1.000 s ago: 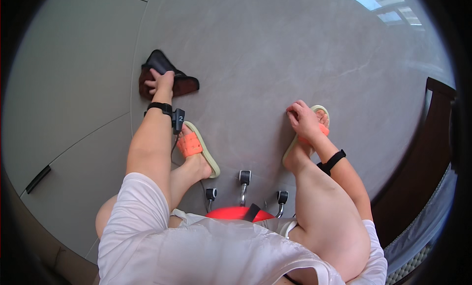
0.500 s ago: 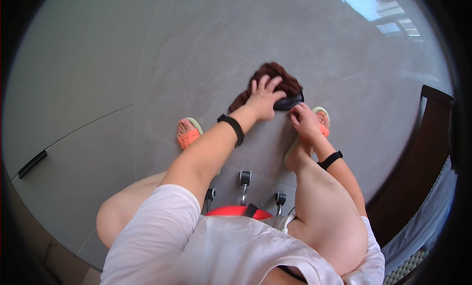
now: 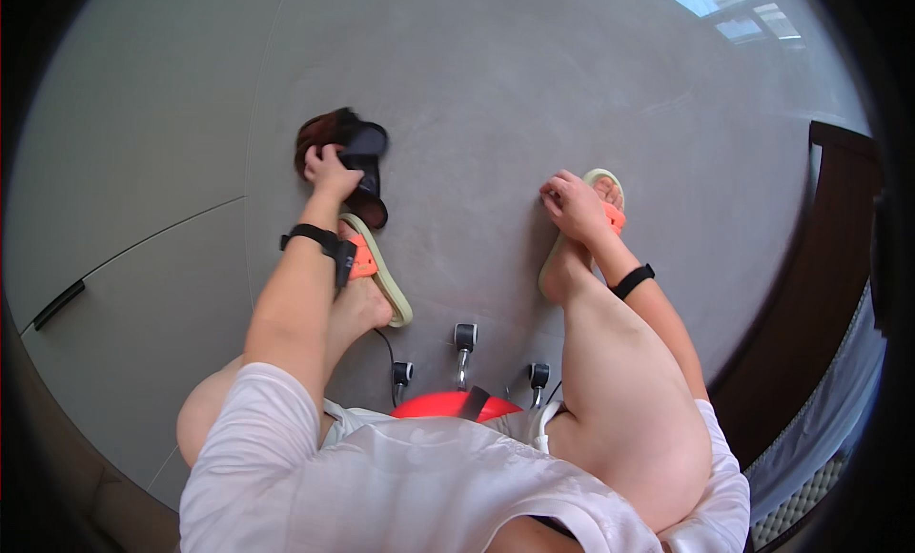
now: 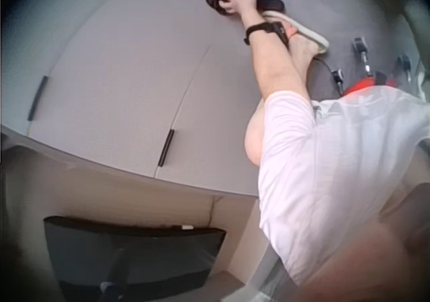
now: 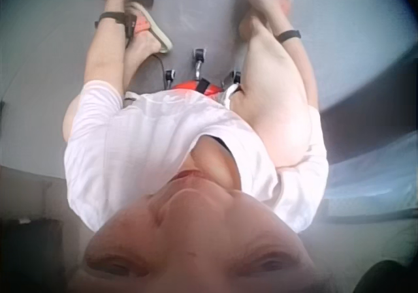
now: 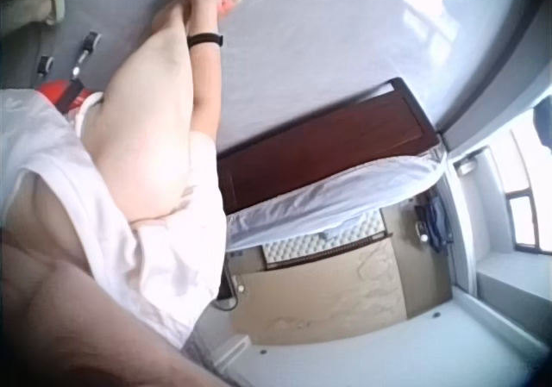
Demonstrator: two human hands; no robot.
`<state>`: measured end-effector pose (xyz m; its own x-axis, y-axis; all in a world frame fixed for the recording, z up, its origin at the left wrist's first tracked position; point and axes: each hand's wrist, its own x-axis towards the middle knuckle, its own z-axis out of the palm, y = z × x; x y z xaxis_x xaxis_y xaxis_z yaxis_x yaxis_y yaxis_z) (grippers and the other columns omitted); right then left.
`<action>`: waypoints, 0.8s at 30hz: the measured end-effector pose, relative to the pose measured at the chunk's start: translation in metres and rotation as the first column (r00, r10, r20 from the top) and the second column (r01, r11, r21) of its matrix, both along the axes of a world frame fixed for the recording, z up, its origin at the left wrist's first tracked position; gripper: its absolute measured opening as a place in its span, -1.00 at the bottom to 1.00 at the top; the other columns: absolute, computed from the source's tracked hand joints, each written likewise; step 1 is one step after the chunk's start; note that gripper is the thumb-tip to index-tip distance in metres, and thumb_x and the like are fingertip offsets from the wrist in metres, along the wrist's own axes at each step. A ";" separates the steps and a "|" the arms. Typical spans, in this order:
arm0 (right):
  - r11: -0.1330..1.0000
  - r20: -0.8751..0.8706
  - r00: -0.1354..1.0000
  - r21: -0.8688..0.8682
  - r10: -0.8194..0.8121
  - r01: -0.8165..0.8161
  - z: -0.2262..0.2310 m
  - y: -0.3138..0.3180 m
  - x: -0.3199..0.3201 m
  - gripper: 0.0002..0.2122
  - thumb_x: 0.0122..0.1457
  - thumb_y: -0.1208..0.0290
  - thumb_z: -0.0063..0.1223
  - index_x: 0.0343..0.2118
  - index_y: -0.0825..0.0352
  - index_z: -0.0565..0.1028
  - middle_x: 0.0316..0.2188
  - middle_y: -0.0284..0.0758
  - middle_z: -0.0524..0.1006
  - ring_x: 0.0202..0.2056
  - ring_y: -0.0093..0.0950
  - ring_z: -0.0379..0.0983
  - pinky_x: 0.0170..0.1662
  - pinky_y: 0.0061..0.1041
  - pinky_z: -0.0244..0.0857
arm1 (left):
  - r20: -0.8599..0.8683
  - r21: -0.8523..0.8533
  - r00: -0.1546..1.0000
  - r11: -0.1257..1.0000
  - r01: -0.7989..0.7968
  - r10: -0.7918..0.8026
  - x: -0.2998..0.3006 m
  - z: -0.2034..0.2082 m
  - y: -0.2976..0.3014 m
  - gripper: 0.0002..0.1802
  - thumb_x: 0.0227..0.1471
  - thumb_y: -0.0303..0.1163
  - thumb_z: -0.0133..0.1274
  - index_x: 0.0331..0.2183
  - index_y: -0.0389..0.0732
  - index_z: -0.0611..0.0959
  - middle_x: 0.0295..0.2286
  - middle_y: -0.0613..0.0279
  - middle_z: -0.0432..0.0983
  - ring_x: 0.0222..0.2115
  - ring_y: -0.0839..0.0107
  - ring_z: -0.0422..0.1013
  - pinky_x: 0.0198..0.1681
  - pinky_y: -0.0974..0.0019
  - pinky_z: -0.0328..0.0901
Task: The person wipes the floor with a cloth, moving around a bed and chairs.
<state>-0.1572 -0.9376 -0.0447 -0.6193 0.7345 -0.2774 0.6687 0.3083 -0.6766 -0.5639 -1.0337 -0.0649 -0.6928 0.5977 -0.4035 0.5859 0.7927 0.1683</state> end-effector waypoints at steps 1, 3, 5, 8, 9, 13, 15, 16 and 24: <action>1.000 -0.007 1.000 0.027 0.015 -0.015 -0.003 0.000 0.000 -0.90 0.01 0.48 0.00 -0.41 0.31 0.52 -0.37 -0.25 0.47 -0.29 -0.22 0.42 -0.23 -0.32 0.34 | 0.043 -0.043 0.999 0.999 -0.013 0.015 -0.007 0.006 -0.002 -0.24 -0.40 -0.31 0.33 -0.06 0.04 0.39 0.16 -0.01 -0.14 0.15 -0.12 -0.11 0.18 0.01 0.01; 0.998 -0.007 0.999 0.062 0.033 -0.032 -0.006 -0.001 -0.001 -0.89 -0.01 0.48 0.00 -0.41 0.30 0.53 -0.37 -0.27 0.47 -0.28 -0.23 0.43 -0.22 -0.32 0.34 | 0.083 -0.086 0.996 0.996 -0.020 0.028 -0.005 0.011 -0.003 -0.21 -0.43 -0.30 0.36 -0.05 0.06 0.40 0.17 0.02 -0.15 0.15 -0.11 -0.10 0.18 0.04 0.02; 0.996 0.001 0.999 0.082 0.035 -0.035 -0.006 0.000 -0.003 -0.89 -0.01 0.49 -0.01 -0.41 0.29 0.53 -0.37 -0.27 0.47 -0.27 -0.23 0.43 -0.23 -0.32 0.34 | 0.103 -0.110 0.995 0.994 0.018 -0.006 0.009 0.012 0.003 -0.18 -0.47 -0.31 0.37 -0.04 0.10 0.42 0.14 0.05 -0.10 0.12 -0.11 -0.06 0.17 0.07 0.06; 0.991 0.020 0.999 0.123 0.041 -0.043 -0.009 -0.002 -0.001 -0.89 0.02 0.48 -0.01 -0.39 0.30 0.53 -0.37 -0.27 0.48 -0.30 -0.25 0.44 -0.24 -0.34 0.35 | 0.126 0.030 0.968 0.976 0.216 -0.218 0.060 0.008 0.008 -0.22 -0.50 -0.34 0.36 -0.08 0.14 0.49 0.08 0.01 0.00 0.06 -0.12 0.01 0.14 0.06 0.09; 0.997 -0.042 0.997 0.048 -0.057 0.059 -0.009 -0.002 -0.002 -0.89 0.04 0.46 0.00 -0.38 0.31 0.54 -0.38 -0.27 0.48 -0.33 -0.28 0.45 -0.25 -0.37 0.35 | 0.152 0.074 0.936 0.948 0.308 -0.316 0.078 0.005 0.010 -0.22 -0.52 -0.34 0.35 -0.09 0.13 0.49 0.07 0.00 0.00 0.05 -0.12 0.02 0.13 0.06 0.10; 0.942 -0.237 0.912 -0.102 -0.335 0.320 -0.025 -0.001 0.011 -0.87 0.07 0.42 0.07 -0.35 0.34 0.55 -0.40 -0.30 0.49 -0.41 -0.46 0.46 -0.28 -0.53 0.34 | 0.230 0.149 0.757 0.791 0.594 -0.611 0.177 0.000 0.013 -0.17 -0.53 -0.31 0.38 -0.05 0.15 0.48 0.07 -0.05 0.00 0.07 -0.14 0.03 0.14 0.01 0.09; 0.898 -0.297 0.849 -0.199 -0.437 0.392 -0.030 -0.001 0.013 -0.85 0.08 0.43 0.10 -0.32 0.36 0.54 -0.39 -0.32 0.51 -0.40 -0.56 0.44 -0.29 -0.60 0.32 | 0.371 0.212 0.618 0.711 0.670 -0.693 0.202 -0.004 0.005 -0.17 -0.50 -0.31 0.38 -0.03 0.17 0.48 0.08 -0.02 -0.01 0.07 -0.12 0.01 0.15 0.01 0.08; 0.900 -0.293 0.853 -0.203 -0.432 0.386 -0.031 -0.001 0.014 -0.85 0.08 0.43 0.10 -0.32 0.36 0.54 -0.39 -0.32 0.51 -0.40 -0.56 0.44 -0.29 -0.60 0.32 | 0.465 0.251 0.533 0.682 0.687 -0.707 0.206 -0.005 0.000 -0.16 -0.49 -0.32 0.38 -0.01 0.18 0.48 0.09 0.01 -0.01 0.07 -0.12 0.01 0.16 0.01 0.07; 0.929 -0.272 0.895 0.014 -0.353 0.370 -0.016 0.003 0.025 -0.82 0.08 0.39 0.11 -0.27 0.32 0.56 -0.40 -0.35 0.55 -0.33 -0.56 0.46 -0.21 -0.59 0.33 | 0.498 0.152 0.423 0.557 0.817 -0.757 0.042 0.092 0.064 -0.31 -0.10 -0.19 0.20 0.09 -0.08 0.38 0.01 0.02 0.29 -0.12 0.20 0.38 -0.06 0.23 0.32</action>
